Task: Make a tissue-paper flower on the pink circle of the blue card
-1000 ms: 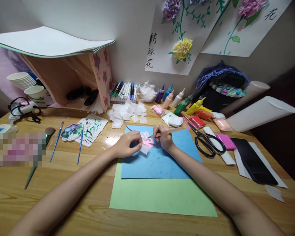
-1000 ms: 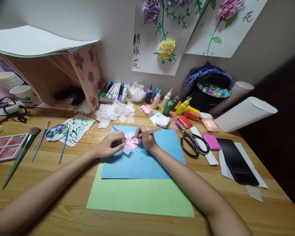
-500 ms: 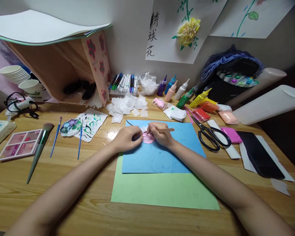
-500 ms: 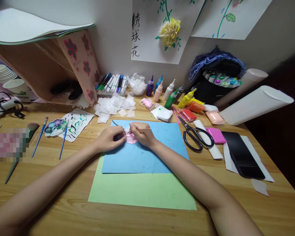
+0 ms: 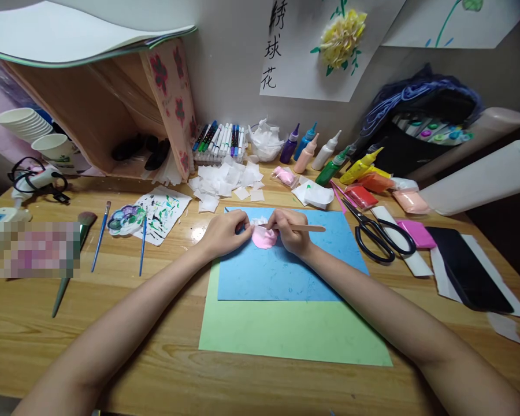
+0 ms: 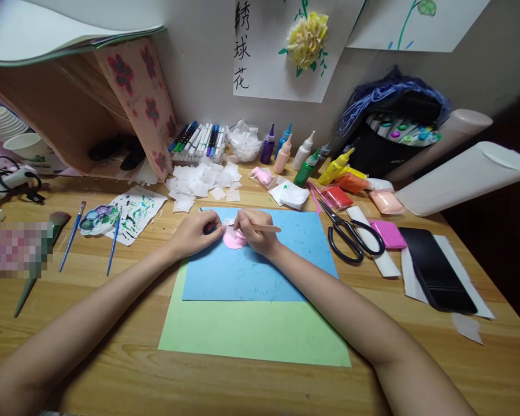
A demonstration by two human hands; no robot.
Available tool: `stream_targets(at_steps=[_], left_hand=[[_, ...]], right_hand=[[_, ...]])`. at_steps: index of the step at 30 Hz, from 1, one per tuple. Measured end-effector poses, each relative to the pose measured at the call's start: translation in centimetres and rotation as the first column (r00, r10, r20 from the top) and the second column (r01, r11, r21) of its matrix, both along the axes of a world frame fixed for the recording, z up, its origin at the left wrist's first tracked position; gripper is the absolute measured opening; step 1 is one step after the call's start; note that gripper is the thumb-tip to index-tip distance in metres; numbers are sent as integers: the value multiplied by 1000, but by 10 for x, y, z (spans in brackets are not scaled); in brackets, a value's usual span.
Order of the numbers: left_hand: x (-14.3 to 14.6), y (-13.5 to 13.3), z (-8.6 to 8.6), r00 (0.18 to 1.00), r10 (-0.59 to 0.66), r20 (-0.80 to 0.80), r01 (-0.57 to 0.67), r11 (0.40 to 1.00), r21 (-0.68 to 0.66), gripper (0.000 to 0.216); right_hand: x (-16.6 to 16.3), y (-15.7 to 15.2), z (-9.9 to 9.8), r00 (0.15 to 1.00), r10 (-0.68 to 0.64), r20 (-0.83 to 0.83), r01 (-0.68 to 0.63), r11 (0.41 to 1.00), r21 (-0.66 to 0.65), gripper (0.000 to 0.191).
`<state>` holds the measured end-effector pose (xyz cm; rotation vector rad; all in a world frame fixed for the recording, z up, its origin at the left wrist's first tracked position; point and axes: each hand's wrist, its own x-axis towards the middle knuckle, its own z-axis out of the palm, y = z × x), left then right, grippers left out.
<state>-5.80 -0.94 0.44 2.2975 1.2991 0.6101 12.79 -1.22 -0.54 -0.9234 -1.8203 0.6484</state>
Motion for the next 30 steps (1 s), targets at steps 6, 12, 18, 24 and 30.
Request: stream_targets(at_steps=[6, 12, 18, 24, 30], left_hand=[[1, -1, 2, 1000, 25, -12, -24, 1000, 4, 19], [1, -4, 2, 998, 21, -53, -20, 1000, 18, 15], [1, -3, 2, 999, -27, -43, 27, 1000, 11, 11], [1, -3, 1, 998, 17, -59, -16, 1000, 12, 11], [3, -6, 1, 996, 40, -85, -35, 997, 62, 19]], right_hand=[[2, -3, 1, 990, 133, 46, -138, 983, 124, 49], [-1, 2, -2, 983, 136, 125, -155, 976, 155, 43], [0, 2, -3, 978, 128, 162, -149, 981, 125, 44], [-1, 3, -4, 980, 123, 154, -140, 985, 104, 43], [0, 3, -4, 980, 119, 156, -132, 988, 74, 44]])
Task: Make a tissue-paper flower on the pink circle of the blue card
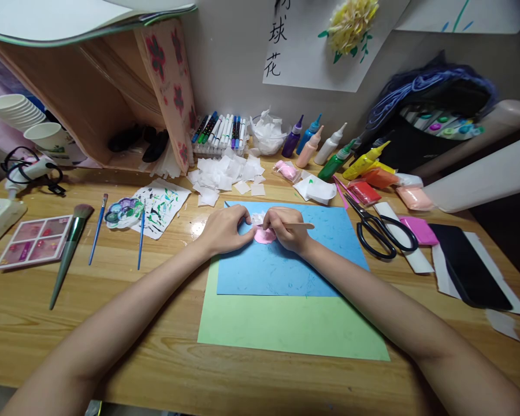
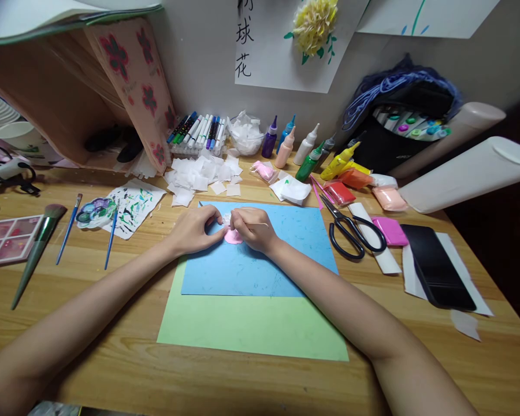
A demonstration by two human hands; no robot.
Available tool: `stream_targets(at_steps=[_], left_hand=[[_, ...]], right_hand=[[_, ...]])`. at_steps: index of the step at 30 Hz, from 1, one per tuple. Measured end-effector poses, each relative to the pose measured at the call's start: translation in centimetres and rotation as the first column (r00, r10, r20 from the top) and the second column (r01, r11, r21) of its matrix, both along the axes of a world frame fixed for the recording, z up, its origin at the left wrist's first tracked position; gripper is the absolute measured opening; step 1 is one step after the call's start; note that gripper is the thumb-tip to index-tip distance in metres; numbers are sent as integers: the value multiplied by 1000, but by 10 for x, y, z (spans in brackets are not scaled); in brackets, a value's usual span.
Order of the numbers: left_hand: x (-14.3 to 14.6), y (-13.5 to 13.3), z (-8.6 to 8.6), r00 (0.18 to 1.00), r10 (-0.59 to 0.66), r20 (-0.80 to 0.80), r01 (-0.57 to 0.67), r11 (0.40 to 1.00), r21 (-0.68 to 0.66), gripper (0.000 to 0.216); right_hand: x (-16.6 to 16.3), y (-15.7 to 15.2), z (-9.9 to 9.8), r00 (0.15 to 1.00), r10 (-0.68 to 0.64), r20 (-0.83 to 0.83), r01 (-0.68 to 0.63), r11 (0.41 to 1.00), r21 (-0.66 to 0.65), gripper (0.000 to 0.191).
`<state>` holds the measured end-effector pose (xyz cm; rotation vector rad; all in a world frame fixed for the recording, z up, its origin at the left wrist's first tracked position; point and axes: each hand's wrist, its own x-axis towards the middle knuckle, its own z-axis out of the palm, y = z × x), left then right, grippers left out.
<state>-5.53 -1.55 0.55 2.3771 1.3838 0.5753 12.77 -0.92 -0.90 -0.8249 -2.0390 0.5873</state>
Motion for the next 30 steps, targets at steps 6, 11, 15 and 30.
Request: stream_targets(at_steps=[6, 11, 15, 30], left_hand=[[-1, 1, -2, 998, -59, 29, 58, 998, 17, 17], [-2, 3, -3, 995, -79, 57, 80, 997, -17, 15], [-2, 4, -4, 995, -68, 75, 70, 997, -22, 16], [-3, 2, -2, 991, -75, 111, 74, 997, 9, 17]], right_hand=[[0, 0, -1, 1000, 4, -4, -4, 1000, 5, 44], [0, 0, -1, 1000, -7, -3, 7, 1000, -5, 44], [0, 0, -1, 1000, -20, 2, 20, 1000, -9, 45], [-1, 0, 0, 1000, -13, -17, 13, 1000, 13, 42]])
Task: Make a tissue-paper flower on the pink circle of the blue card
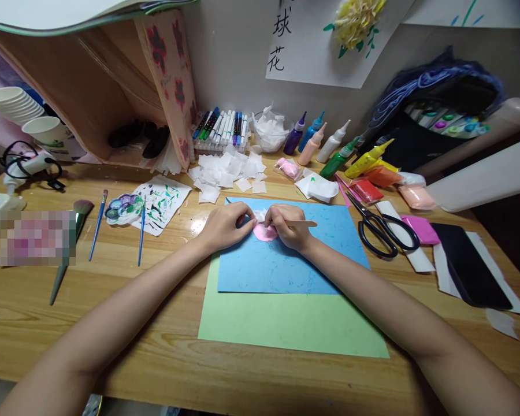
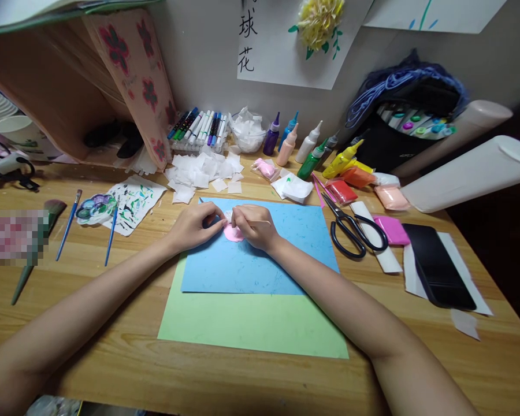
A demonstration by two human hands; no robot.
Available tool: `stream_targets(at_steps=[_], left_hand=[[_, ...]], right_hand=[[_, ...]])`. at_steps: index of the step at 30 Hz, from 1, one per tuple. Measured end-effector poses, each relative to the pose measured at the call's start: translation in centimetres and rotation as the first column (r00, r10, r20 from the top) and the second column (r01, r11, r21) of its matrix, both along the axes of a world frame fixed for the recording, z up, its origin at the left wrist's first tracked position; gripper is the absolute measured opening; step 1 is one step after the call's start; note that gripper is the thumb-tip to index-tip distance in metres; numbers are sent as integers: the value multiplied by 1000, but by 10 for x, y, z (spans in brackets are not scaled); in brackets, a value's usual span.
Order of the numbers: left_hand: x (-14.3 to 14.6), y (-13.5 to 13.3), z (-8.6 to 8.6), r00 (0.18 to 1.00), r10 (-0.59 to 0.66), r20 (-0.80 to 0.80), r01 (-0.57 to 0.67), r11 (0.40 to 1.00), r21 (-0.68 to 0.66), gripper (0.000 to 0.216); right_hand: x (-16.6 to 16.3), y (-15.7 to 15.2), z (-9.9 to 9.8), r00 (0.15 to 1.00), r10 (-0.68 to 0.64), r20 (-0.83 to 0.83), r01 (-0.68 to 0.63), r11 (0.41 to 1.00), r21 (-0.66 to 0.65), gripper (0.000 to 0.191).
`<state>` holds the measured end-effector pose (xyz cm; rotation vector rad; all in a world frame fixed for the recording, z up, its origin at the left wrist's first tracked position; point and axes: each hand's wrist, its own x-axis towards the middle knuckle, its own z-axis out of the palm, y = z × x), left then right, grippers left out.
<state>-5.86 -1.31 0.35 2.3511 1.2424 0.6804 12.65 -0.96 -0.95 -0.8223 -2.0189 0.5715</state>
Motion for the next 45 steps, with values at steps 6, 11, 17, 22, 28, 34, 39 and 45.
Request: stream_targets(at_steps=[6, 11, 17, 22, 28, 34, 39, 45], left_hand=[[-1, 1, 1, 999, 42, 34, -41, 998, -37, 18], [-2, 2, 0, 995, 48, 93, -38, 993, -107, 12], [-5, 4, 6, 968, -73, 239, 146, 940, -307, 9], [-9, 5, 10, 936, -214, 278, 318, 851, -417, 12], [-2, 2, 2, 982, -147, 114, 172, 952, -252, 5], [-4, 4, 9, 954, -108, 278, 180, 953, -246, 9], [-10, 7, 11, 878, -232, 419, 406, 825, -394, 10], [-5, 4, 3, 951, -164, 262, 247, 911, -330, 3]], right_hand=[[1, 0, -1, 1000, -13, -14, 13, 1000, 13, 44], [1, 0, 1, 998, -28, -48, 28, 1000, 4, 47], [2, -4, 2, 989, 31, -146, -34, 999, -17, 48], [4, -7, -1, 944, 21, -329, -61, 992, -112, 49], [3, -7, -1, 937, 42, -345, -89, 989, -121, 48], [2, -8, 1, 949, 42, -311, -69, 995, -78, 48], [3, -7, -1, 909, -52, -413, 4, 993, -116, 50], [4, -8, -1, 919, -4, -394, -39, 994, -101, 48]])
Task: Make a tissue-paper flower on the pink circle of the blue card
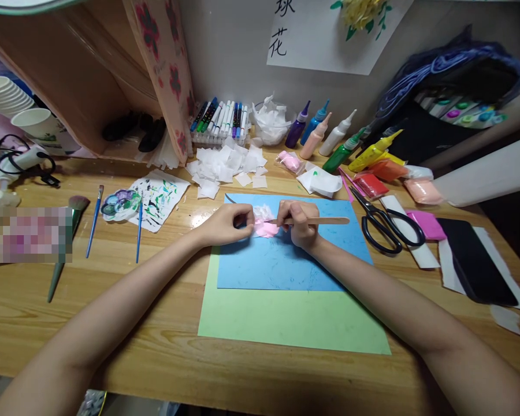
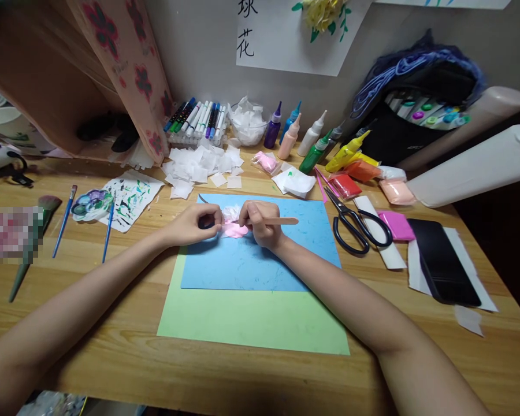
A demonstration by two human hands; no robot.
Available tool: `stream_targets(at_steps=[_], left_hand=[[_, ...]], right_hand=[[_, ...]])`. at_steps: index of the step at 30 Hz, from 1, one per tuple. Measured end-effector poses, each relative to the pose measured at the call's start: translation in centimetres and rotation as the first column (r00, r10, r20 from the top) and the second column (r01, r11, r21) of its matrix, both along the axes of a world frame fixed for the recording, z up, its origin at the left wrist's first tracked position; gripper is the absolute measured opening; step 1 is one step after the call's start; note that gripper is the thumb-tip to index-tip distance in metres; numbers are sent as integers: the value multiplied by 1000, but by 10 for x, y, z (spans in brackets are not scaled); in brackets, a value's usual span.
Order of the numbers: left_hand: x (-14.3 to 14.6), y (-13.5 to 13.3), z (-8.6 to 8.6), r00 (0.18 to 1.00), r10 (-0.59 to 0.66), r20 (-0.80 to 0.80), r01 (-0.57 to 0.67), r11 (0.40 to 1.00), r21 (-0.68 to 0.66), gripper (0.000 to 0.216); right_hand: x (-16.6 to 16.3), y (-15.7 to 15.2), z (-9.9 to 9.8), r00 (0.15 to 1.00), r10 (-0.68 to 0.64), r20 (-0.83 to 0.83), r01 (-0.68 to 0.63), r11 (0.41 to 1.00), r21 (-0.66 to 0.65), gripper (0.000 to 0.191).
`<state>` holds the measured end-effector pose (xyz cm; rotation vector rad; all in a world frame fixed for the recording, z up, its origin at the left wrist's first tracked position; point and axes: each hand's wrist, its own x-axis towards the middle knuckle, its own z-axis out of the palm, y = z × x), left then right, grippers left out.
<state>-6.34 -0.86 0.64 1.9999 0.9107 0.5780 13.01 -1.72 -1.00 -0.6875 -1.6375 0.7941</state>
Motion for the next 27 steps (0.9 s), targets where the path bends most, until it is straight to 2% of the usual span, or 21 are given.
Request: stream_targets(at_steps=[5, 9, 13, 19, 27], left_hand=[[4, -1, -2, 997, 60, -47, -53, 987, 153, 2], [4, 0, -3, 993, 102, -54, -90, 976, 196, 2], [5, 1, -6, 992, 114, -53, -101, 972, 210, 2], [4, 2, -7, 991, 134, -31, -123, 965, 231, 4], [3, -3, -3, 1000, 8, -4, -7, 962, 272, 7]], right_hand=[[-2, 2, 3, 967, 99, 235, -129, 985, 112, 44], [-4, 4, 3, 931, 73, 358, -139, 977, 162, 40], [-5, 5, 3, 922, 1, 386, -57, 989, 133, 41], [-5, 4, 2, 913, -53, 404, -15, 987, 162, 41], [-1, 0, 2, 935, -15, 353, -91, 955, 284, 42]])
